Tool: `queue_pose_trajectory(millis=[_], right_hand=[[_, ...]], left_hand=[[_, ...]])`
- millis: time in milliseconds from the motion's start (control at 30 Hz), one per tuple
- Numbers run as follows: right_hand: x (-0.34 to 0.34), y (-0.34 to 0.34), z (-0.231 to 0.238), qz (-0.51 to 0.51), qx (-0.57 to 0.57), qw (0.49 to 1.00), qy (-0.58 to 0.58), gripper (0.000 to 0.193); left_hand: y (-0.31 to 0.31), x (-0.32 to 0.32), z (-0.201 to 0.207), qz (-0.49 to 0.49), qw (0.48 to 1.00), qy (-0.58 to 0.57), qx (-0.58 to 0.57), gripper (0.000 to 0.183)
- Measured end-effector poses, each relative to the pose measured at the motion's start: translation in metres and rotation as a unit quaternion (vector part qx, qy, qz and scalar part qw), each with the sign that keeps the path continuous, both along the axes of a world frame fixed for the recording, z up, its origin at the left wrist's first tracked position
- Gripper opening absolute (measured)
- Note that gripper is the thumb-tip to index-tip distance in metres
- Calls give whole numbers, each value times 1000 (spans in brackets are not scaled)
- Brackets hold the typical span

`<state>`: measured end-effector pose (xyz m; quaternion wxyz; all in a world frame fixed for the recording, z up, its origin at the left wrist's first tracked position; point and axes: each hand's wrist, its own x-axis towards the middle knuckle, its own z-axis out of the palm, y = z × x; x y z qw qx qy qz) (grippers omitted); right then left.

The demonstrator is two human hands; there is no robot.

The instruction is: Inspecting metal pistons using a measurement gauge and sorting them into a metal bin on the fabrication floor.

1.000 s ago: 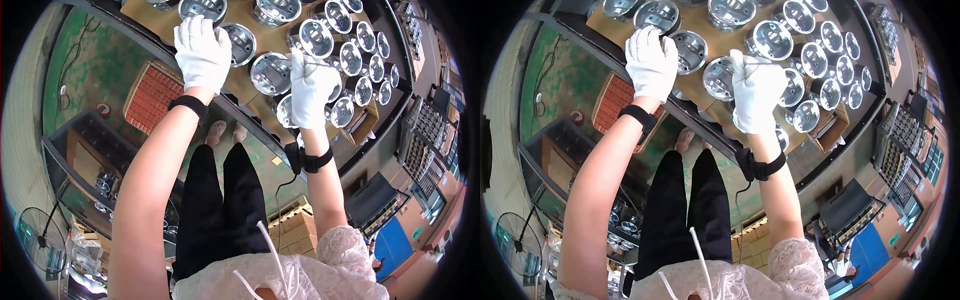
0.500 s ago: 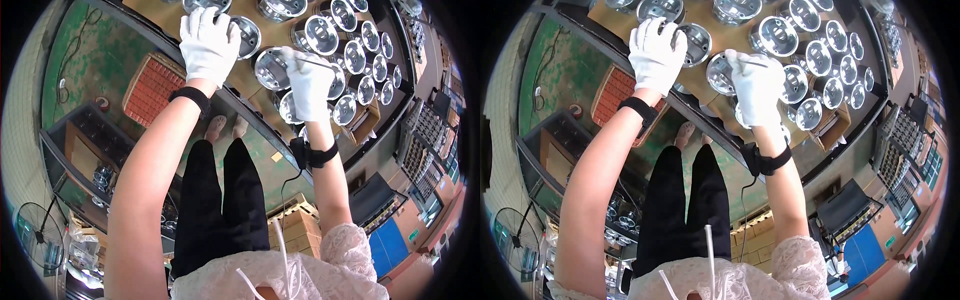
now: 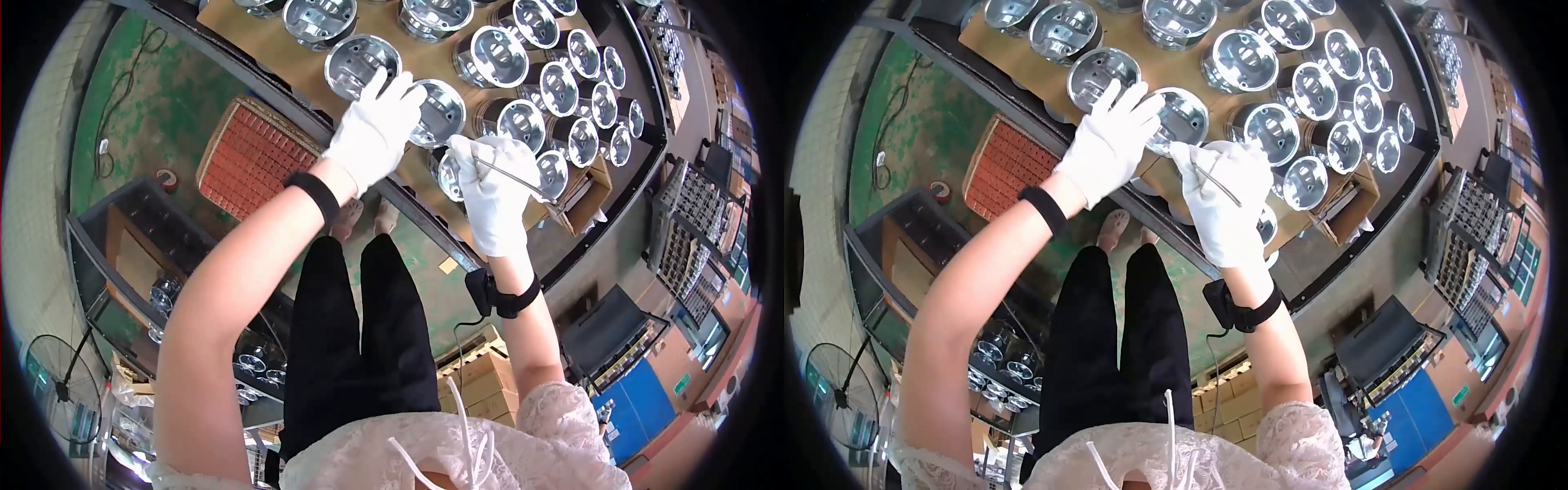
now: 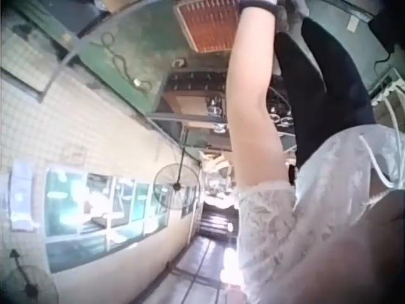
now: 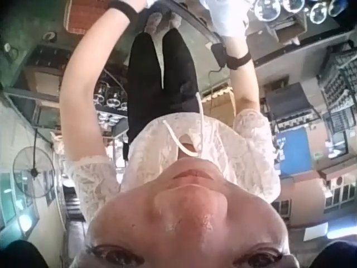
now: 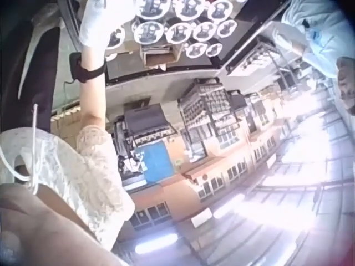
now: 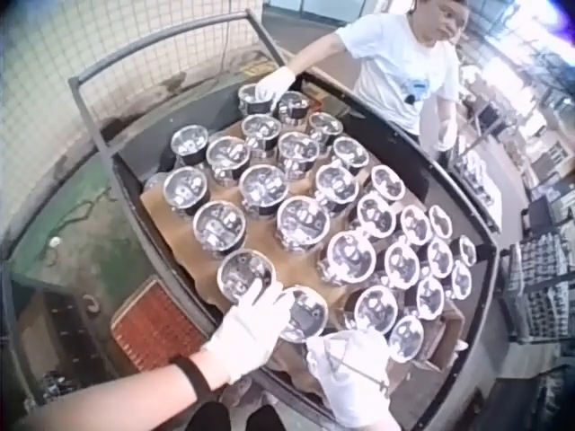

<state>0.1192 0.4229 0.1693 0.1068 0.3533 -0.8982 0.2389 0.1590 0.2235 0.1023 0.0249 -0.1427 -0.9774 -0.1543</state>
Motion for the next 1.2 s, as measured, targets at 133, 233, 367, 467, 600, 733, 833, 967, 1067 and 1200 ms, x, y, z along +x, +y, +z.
queue_pose_trajectory(millis=[133, 233, 367, 467, 600, 733, 833, 967, 1067, 1200], right_hand=[[2, -2, 6, -12, 21, 1000, -18, 9], [3, 6, -9, 34, 83, 991, -97, 7], [-3, 15, -22, 59, 94, 985, -135, 8], [-15, 16, -7, 39, 32, 994, -97, 7], [-62, 35, 18, -87, -74, 991, -72, 7], [-121, 41, 4, -164, -160, 971, -66, 19], [-137, 52, -13, -169, -103, 977, -72, 25], [-143, 52, -41, -144, -92, 985, -31, 35], [-145, 44, -33, -133, -35, 991, -1, 33], [-148, 39, -30, -111, 20, 994, 6, 30]], left_hand=[[14, 23, -15, 127, 987, -40, 94, 46], [20, 25, -17, 150, 980, -87, 100, 47], [20, 21, -22, 140, 982, -82, 100, 47], [18, 24, -25, 146, 981, -90, 87, 46], [19, 18, -4, 124, 984, -112, 55, 49], [17, 16, 1, 85, 988, -125, 10, 50], [21, 10, 6, 87, 987, -135, 2, 51], [21, 8, 8, 78, 985, -152, -8, 54], [19, 8, 12, 91, 982, -164, 14, 56], [19, 7, 14, 102, 979, -175, 19, 58]])
